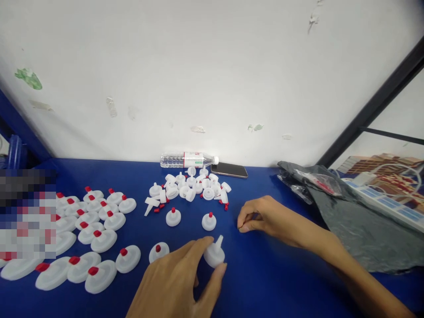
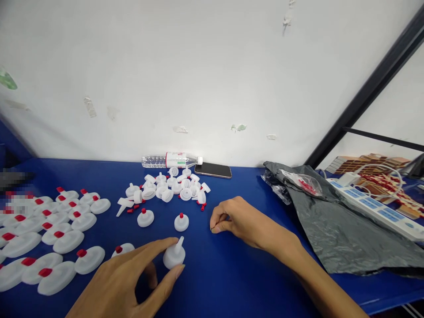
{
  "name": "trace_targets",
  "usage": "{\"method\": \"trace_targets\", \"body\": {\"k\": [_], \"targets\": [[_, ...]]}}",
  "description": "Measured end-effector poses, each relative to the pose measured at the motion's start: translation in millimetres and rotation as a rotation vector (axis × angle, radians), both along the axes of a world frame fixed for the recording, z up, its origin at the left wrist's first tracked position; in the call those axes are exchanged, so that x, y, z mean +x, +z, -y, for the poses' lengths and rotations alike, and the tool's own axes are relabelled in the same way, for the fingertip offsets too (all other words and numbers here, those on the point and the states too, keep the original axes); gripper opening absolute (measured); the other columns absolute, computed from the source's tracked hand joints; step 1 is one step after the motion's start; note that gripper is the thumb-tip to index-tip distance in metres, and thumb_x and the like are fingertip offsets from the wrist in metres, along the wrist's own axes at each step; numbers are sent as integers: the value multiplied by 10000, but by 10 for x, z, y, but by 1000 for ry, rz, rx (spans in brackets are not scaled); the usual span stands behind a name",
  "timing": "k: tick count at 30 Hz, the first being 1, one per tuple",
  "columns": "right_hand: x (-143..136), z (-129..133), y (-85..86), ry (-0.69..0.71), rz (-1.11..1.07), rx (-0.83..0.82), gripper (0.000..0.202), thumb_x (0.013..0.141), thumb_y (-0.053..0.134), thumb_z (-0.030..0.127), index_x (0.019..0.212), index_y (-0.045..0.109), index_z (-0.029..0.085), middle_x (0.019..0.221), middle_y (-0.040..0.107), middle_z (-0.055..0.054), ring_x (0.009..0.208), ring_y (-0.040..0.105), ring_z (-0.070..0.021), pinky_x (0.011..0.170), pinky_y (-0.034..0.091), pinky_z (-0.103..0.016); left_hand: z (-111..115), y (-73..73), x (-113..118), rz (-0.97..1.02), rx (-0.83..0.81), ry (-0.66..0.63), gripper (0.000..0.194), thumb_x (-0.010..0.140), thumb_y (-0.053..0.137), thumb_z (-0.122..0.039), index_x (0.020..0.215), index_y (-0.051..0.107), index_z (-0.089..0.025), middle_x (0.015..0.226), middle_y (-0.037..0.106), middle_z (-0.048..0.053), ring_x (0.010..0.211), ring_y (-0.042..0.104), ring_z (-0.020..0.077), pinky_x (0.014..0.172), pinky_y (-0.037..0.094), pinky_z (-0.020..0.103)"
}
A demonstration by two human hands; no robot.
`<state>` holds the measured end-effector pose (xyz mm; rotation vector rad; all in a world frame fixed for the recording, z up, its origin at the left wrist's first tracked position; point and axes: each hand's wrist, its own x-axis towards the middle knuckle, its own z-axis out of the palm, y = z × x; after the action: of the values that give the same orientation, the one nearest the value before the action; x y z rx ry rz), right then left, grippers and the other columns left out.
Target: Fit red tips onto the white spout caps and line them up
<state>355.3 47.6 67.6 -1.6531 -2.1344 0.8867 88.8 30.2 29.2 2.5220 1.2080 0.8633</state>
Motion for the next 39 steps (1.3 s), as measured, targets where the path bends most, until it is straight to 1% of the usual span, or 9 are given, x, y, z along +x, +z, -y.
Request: {"method": "trace_targets", "body": {"k": [5,12,15,19,22,30,34,37,39], "targets": [[-91,23,13,65,71,195,227,1030,547,352,931,697,213,884,722,-13,757,621,-150,701,447,-271,-1,25,9,-13,-31,-17,264,940,587,-358,1154,714,-270,727,748,-57,517,685,156,529,546,277],[-251,114,123,-27,-303,129,312,995,593,461,1131,760,235,982,743,-43,779,658,-155,722,545,-279,14,29,-9,-13,-80,-24,285,956,574,-360,1197,699,-276,820,775,-31,534,692,152,548,537,276],[-313,123,108,-56,-399,77,261,947,674,445,1040,796,234,940,752,-34,771,662,-145,705,541,-261,24,30,-10,-8,-109,-26,268,959,569,-362,1181,698,-284,853,778,-40,543,694,148,563,539,287],[-397,117,27,-122,-628,-14,225,782,856,376,898,774,202,859,779,-13,787,719,-154,760,561,-262,19,46,-9,-4,-140,-39,265,957,576,-351,1193,682,-291,899,782,-51,564,698,143,567,523,288],[-482,135,-36,-97,-724,-40,211,752,883,337,865,781,191,867,795,-24,804,742,-164,772,574,-260,12,56,-11,15,-165,-61,225,954,573,-324,1145,688,-297,857,771,-64,566,690,137,563,500,278],[-565,196,-104,-72,-705,-28,137,769,873,280,860,810,198,860,800,-18,799,748,-164,757,583,-246,13,43,10,5,-238,-78,190,950,575,-276,1094,693,-313,721,729,-86,543,680,132,531,451,250],[-505,171,-83,-53,-762,-69,141,763,875,273,851,796,196,858,801,-20,794,753,-165,748,586,-250,-10,2,5,-20,-231,-85,267,971,592,-382,1217,657,-303,671,718,-88,524,678,143,516,462,248],[-381,111,-30,-67,-659,-10,142,773,866,305,846,792,208,837,793,-18,766,745,-171,727,580,-270,-12,-18,-19,-6,-176,-34,441,957,602,-509,1329,610,-273,791,764,-57,524,675,144,516,499,258],[-267,53,0,-123,-472,105,135,796,844,335,845,793,220,860,792,-24,778,735,-182,736,566,-294,-6,-10,-35,5,-132,-12,444,977,566,-504,1354,597,-270,925,781,-35,574,691,141,566,539,270]]}}
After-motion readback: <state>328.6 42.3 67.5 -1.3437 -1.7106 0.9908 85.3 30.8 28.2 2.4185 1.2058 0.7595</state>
